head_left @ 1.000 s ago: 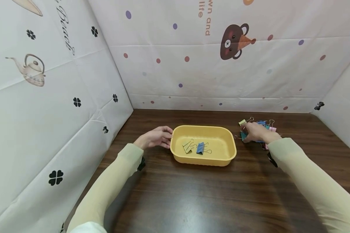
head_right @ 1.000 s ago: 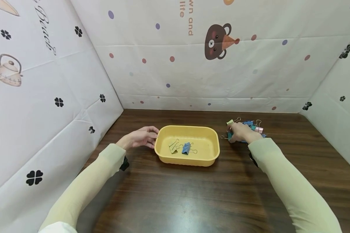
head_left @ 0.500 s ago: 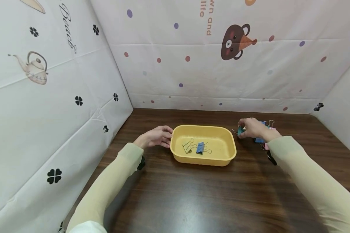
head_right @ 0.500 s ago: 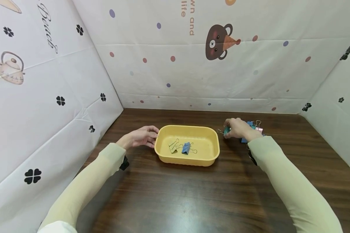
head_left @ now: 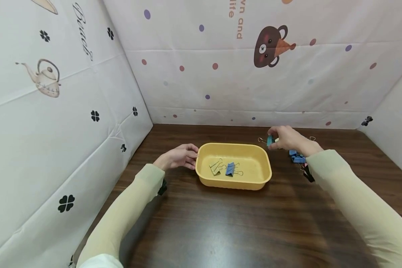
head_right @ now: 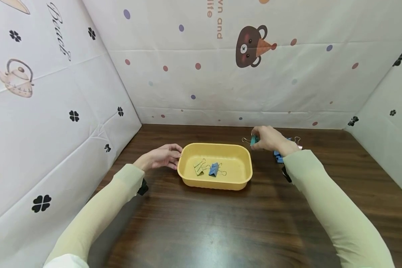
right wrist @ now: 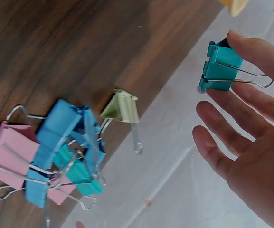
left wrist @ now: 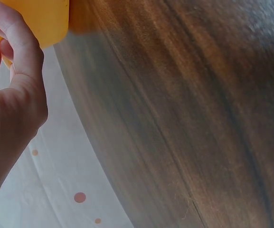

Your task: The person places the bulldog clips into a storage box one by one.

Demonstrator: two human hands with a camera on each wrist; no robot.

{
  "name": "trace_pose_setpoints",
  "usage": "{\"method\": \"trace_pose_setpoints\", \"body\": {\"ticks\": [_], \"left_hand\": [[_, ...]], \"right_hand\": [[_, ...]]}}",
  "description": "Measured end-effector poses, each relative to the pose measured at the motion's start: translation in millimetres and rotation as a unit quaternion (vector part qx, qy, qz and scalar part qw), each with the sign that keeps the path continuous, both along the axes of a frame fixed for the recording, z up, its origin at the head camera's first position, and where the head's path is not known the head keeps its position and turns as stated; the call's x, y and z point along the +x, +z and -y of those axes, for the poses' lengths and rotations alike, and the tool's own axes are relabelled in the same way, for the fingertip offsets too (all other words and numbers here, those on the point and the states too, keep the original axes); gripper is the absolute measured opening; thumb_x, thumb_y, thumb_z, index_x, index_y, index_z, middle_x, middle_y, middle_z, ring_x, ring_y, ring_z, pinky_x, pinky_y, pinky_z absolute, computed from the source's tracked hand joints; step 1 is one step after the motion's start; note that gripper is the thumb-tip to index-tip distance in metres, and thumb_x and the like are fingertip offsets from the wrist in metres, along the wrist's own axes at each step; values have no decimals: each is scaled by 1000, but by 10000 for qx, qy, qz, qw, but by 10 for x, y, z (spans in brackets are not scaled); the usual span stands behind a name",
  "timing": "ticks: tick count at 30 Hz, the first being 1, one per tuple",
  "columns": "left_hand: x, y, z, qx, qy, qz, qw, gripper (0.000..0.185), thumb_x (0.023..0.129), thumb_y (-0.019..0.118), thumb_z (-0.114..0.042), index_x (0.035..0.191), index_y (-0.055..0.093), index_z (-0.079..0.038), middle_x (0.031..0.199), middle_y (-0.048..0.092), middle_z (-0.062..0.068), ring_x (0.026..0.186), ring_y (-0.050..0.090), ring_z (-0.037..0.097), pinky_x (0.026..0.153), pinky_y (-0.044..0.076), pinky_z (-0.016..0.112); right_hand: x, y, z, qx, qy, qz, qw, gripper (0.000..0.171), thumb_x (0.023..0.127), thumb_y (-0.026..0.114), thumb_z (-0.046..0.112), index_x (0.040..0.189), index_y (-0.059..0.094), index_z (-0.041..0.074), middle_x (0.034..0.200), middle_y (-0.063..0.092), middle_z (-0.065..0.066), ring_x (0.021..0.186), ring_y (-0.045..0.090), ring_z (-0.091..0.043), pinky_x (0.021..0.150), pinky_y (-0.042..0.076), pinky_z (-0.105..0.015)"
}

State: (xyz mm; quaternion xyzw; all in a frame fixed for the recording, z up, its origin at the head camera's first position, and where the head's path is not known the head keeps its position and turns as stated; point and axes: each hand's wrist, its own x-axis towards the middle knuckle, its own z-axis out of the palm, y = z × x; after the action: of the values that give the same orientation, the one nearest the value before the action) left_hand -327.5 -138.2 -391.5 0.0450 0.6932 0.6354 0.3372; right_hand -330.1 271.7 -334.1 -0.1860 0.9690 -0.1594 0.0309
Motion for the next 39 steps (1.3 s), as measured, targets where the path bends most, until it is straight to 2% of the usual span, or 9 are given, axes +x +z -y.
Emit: {"method": "trace_pose_setpoints", "body": {"ticks": [10, 23, 28, 32, 35, 39], "left_hand": [[13, -4, -12, -70, 63, 12, 10000, 26, 99, 50, -8, 123, 41, -5, 91, 57, 13, 68, 62, 20, 65, 59, 34], [35, 18, -16, -80, 26, -20, 10000, 30, 100, 49, -8, 127, 39, -3, 91, 57, 12, 68, 62, 19, 65, 58, 33], [44, 25, -16, -73, 27, -22, 10000, 30, 100, 49, -8, 128, 39, -2, 89, 58, 12, 68, 62, 19, 65, 58, 33], [50, 26, -15, -79, 36, -31, 10000, 29, 100, 49, -8, 126, 40, -3, 89, 58, 12, 67, 62, 19, 64, 58, 33], [54, 29, -14, -74, 32, -33, 10000, 28, 100, 49, -7, 126, 40, -3, 91, 57, 12, 67, 62, 19, 64, 58, 33], [53, 27, -15, -65, 23, -43, 10000, 29, 99, 50, -8, 126, 40, -3, 92, 57, 11, 68, 62, 19, 64, 58, 32]], "right_hand": [[110, 112, 174, 43, 439, -356, 9984, 52, 79, 78, 20, 121, 57, -4, 100, 66, -16, 87, 63, -25, 78, 54, -44], [282, 164, 446, 228, 805, -474, 9954, 52, 79, 78, 22, 123, 60, 1, 105, 69, -16, 95, 66, -29, 83, 54, -47], [326, 146, 517, 295, 958, -445, 9940, 51, 78, 79, 23, 121, 61, 1, 94, 68, -11, 81, 62, -21, 74, 52, -40], [366, 110, 555, 426, 957, -359, 9939, 53, 79, 79, 27, 122, 61, 4, 98, 67, -12, 87, 60, -24, 76, 50, -41], [391, 80, 577, 525, 964, -375, 9933, 54, 79, 79, 29, 123, 61, 4, 107, 68, -14, 98, 61, -31, 84, 50, -48], [409, 40, 593, 590, 1042, -493, 9916, 54, 77, 80, 28, 121, 62, 3, 108, 69, -14, 98, 61, -32, 85, 50, -50]]}}
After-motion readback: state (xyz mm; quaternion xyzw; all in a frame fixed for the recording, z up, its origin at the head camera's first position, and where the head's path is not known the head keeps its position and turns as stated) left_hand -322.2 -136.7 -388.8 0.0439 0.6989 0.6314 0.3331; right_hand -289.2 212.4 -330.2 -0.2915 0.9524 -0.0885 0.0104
